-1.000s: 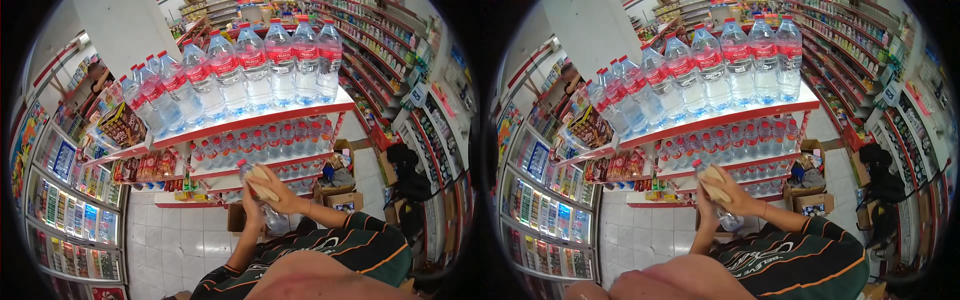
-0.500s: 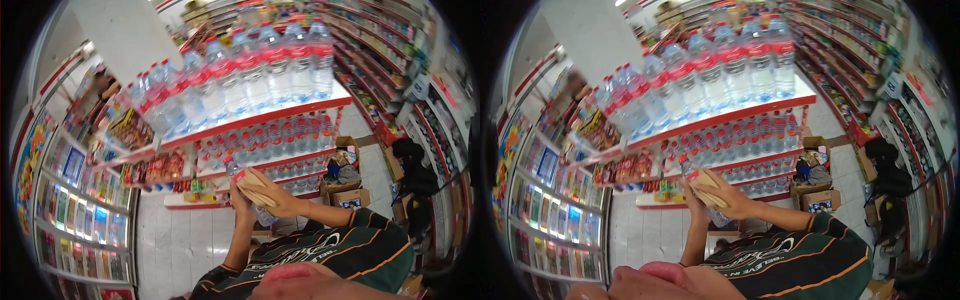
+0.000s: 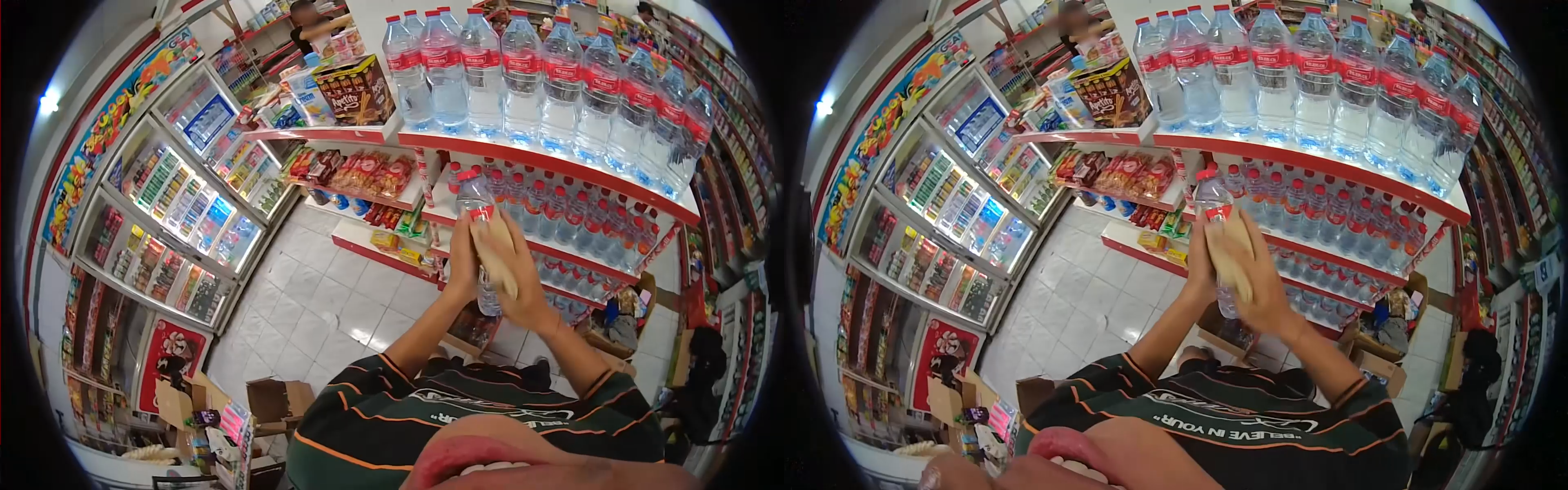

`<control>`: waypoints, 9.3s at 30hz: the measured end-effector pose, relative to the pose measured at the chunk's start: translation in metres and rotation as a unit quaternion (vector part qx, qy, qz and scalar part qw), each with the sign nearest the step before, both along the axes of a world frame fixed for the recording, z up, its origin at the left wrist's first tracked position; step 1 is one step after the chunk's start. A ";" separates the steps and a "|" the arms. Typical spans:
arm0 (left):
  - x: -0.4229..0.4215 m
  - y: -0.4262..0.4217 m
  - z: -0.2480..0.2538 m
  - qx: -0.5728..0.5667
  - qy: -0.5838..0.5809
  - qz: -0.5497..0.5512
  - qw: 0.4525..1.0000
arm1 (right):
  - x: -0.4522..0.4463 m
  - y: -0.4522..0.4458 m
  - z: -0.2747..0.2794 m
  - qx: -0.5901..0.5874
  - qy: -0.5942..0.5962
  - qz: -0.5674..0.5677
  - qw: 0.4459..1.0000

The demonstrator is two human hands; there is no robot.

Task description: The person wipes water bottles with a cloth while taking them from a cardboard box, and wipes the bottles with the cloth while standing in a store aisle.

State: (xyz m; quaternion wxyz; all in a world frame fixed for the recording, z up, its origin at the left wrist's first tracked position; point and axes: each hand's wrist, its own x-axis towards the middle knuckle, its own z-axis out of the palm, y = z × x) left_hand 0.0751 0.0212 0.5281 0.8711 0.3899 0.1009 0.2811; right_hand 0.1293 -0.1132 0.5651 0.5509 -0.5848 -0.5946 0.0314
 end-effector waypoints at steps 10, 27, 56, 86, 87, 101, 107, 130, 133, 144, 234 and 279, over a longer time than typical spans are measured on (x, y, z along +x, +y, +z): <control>0.005 -0.023 0.020 0.020 0.046 0.102 0.994 | 0.042 -0.019 0.002 -0.007 -0.079 0.063 0.995; 0.089 -0.063 -0.031 0.114 0.124 0.103 0.980 | 0.106 -0.035 0.000 0.007 0.039 -0.013 0.999; 0.017 0.057 0.001 0.012 0.117 -0.061 0.991 | 0.016 0.034 -0.006 -0.004 0.048 -0.089 0.995; 0.026 -0.086 -0.099 -0.035 0.113 0.133 0.984 | 0.019 -0.067 -0.062 -0.036 0.065 -0.004 0.997; 0.011 -0.059 -0.080 -0.036 0.086 0.128 0.987 | 0.010 -0.062 -0.050 -0.038 0.071 0.022 0.997; -0.059 0.019 -0.076 -0.065 0.120 0.070 0.988 | -0.052 -0.002 -0.092 -0.059 0.033 0.014 0.998; -0.031 -0.032 -0.087 -0.016 0.178 -0.023 0.984 | 0.010 0.021 -0.049 -0.003 0.004 -0.123 0.992; 0.024 -0.085 -0.113 -0.074 0.167 0.082 0.980 | 0.099 -0.108 -0.075 -0.048 0.162 0.134 0.976; 0.039 -0.107 -0.137 -0.001 0.207 0.094 0.974 | 0.103 -0.053 -0.069 -0.065 0.051 0.025 0.996; -0.033 0.028 -0.086 -0.168 0.130 -0.007 0.977 | 0.038 0.038 -0.074 -0.095 0.101 0.066 0.988; 0.045 0.019 -0.098 0.211 0.166 0.211 0.940 | 0.056 -0.020 -0.141 0.045 0.821 0.059 0.567; 0.054 -0.072 -0.064 -0.067 0.221 0.096 0.968 | 0.079 -0.008 -0.054 -0.119 0.134 -0.058 0.982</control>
